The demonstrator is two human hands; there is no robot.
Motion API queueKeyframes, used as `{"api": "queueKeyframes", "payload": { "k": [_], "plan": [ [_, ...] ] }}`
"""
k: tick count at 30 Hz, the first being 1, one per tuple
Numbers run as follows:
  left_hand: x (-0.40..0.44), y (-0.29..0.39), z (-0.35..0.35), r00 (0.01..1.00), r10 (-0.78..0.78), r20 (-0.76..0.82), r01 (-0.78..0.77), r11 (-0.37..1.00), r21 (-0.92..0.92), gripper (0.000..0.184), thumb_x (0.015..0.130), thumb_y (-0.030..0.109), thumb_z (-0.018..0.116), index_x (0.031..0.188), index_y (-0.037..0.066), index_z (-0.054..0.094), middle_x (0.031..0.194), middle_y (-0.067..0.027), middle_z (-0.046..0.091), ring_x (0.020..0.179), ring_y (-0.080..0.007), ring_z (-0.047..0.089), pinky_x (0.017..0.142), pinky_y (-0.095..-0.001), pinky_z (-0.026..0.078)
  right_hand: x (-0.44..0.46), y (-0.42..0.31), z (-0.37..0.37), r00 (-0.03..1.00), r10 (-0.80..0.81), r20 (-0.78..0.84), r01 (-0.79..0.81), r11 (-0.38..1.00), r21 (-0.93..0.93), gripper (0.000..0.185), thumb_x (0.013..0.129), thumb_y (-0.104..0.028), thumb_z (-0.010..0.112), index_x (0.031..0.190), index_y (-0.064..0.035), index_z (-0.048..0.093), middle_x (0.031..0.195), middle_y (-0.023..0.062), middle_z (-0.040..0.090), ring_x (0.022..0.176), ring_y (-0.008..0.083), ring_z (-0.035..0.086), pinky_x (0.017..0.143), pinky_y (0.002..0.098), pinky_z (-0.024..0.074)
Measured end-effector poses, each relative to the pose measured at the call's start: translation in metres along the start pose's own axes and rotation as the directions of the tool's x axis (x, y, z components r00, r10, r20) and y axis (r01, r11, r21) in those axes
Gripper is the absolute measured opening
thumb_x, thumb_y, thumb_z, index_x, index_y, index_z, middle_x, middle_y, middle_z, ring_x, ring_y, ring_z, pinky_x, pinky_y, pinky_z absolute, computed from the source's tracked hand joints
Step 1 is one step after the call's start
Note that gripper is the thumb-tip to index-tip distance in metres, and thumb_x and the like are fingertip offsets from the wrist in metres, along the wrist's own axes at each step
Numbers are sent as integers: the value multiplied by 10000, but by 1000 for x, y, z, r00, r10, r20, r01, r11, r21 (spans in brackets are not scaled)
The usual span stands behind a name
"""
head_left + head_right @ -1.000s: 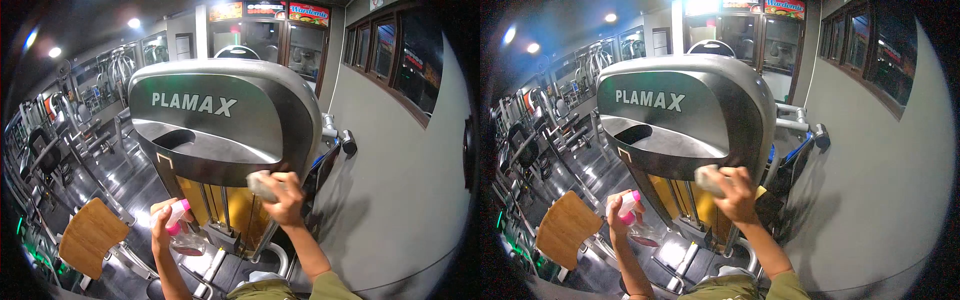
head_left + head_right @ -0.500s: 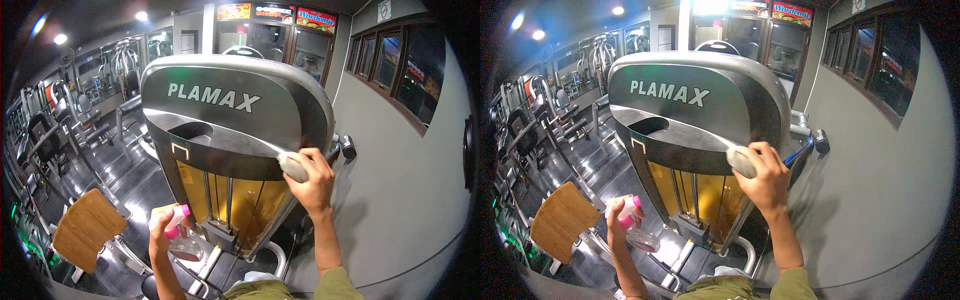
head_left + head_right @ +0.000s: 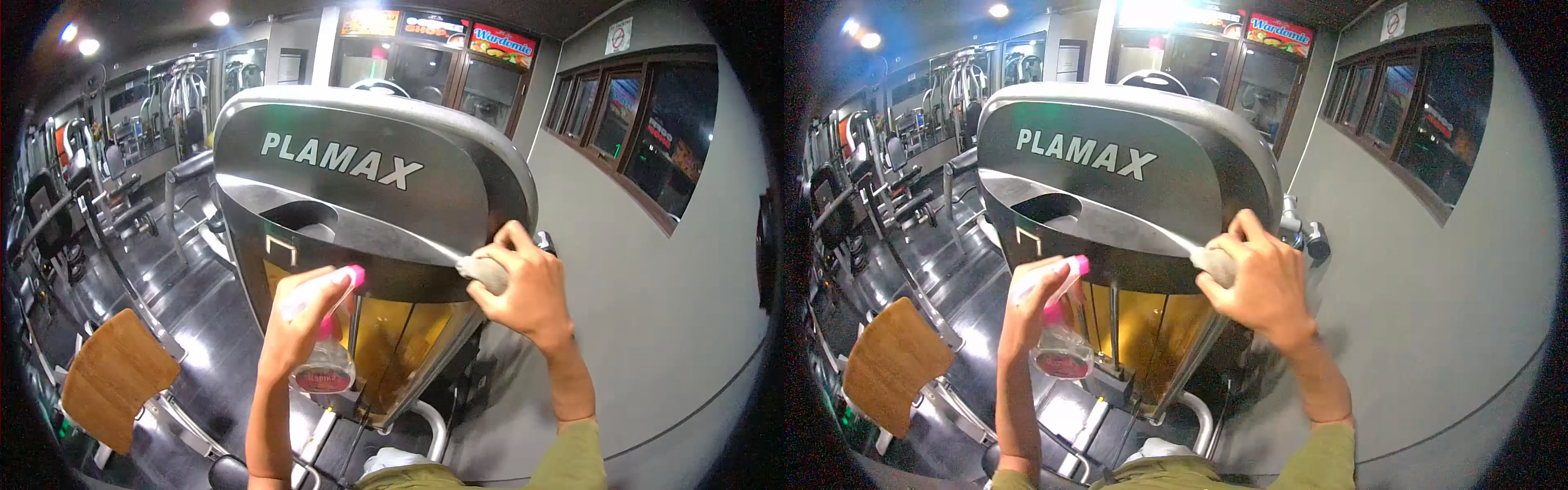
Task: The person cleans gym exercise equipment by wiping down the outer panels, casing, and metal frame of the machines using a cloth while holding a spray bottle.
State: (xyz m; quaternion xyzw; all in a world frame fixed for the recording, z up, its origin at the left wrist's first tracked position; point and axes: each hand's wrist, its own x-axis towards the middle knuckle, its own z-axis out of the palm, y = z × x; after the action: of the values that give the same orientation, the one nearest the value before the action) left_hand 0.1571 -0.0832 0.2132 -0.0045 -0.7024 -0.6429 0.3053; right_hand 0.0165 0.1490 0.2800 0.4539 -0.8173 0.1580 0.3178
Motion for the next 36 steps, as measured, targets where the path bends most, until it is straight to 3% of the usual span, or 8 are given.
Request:
{"api": "queueKeyframes", "payload": {
  "k": [6, 10, 14, 19, 24, 32, 34, 36],
  "plan": [
    [46, 30, 31, 998, -53, 35, 46, 986, 159, 408, 897, 399, 618, 792, 6, 653, 620, -24, 588, 503, -91, 551, 459, -235, 425, 7, 44, -35, 980, -62, -188, 75, 995, 65, 275, 604, -206, 735, 868, -141, 692, 861, 53, 573, 734, 273, 636, 676, 388, 526],
    [60, 26, 33, 994, -101, 47, 85, 959, 270, 402, 872, 383, 672, 917, -14, 626, 656, -44, 607, 539, -111, 576, 473, -240, 450, 25, 54, -42, 930, -305, -205, 327, 941, 85, 461, 557, -77, 761, 999, -158, 658, 931, 41, 638, 772, 270, 625, 685, 380, 519],
    [64, 19, 25, 998, -59, -2, 58, 981, 185, 419, 886, 393, 625, 902, -21, 688, 672, -47, 633, 562, -93, 567, 479, -249, 443, 36, 39, -38, 878, -477, -39, 478, 878, 26, 445, 591, -70, 780, 1014, -133, 656, 960, 18, 660, 819, 199, 617, 703, 312, 540],
    [78, 15, 0, 992, -105, 71, 106, 994, -7, 388, 900, 371, 614, 875, -16, 615, 739, -87, 647, 557, -140, 590, 457, -252, 463, 63, 11, 11, 769, -613, 182, 638, 718, -278, 138, 778, -190, 587, 868, -106, 649, 829, -27, 580, 868, 154, 571, 565, 280, 501],
    [81, 17, -1, 987, -114, 110, 106, 992, 75, 426, 921, 376, 558, 746, -5, 629, 648, -85, 623, 417, -158, 534, 401, -262, 435, 93, -5, 40, 747, -645, 158, 658, 687, -307, 69, 779, -162, 593, 779, -93, 603, 803, 10, 556, 864, 159, 570, 557, 269, 494],
    [85, 34, -8, 960, -158, 230, 135, 984, 112, 443, 904, 413, 571, 813, -10, 666, 683, -78, 647, 494, -138, 578, 451, -245, 457, 53, 5, -33, 834, -450, 320, 540, 783, -307, 143, 721, -155, 625, 853, -107, 653, 853, -25, 586, 827, 148, 562, 562, 258, 500],
    [83, 48, -9, 962, -162, 220, 134, 982, 133, 454, 894, 426, 578, 845, -13, 683, 695, -77, 652, 524, -134, 588, 475, -237, 461, 55, 3, -36, 864, -404, 300, 492, 802, -338, 201, 701, -147, 635, 897, -121, 673, 877, -38, 602, 807, 143, 561, 559, 250, 498],
    [85, 57, -12, 994, -109, 15, 105, 979, 175, 453, 888, 427, 580, 847, -9, 696, 701, -76, 656, 531, -135, 591, 486, -240, 464, 65, -2, -31, 876, -423, 232, 482, 787, -386, 283, 692, -132, 641, 970, -154, 688, 917, -55, 618, 773, 138, 564, 555, 239, 496]
  ]
}}
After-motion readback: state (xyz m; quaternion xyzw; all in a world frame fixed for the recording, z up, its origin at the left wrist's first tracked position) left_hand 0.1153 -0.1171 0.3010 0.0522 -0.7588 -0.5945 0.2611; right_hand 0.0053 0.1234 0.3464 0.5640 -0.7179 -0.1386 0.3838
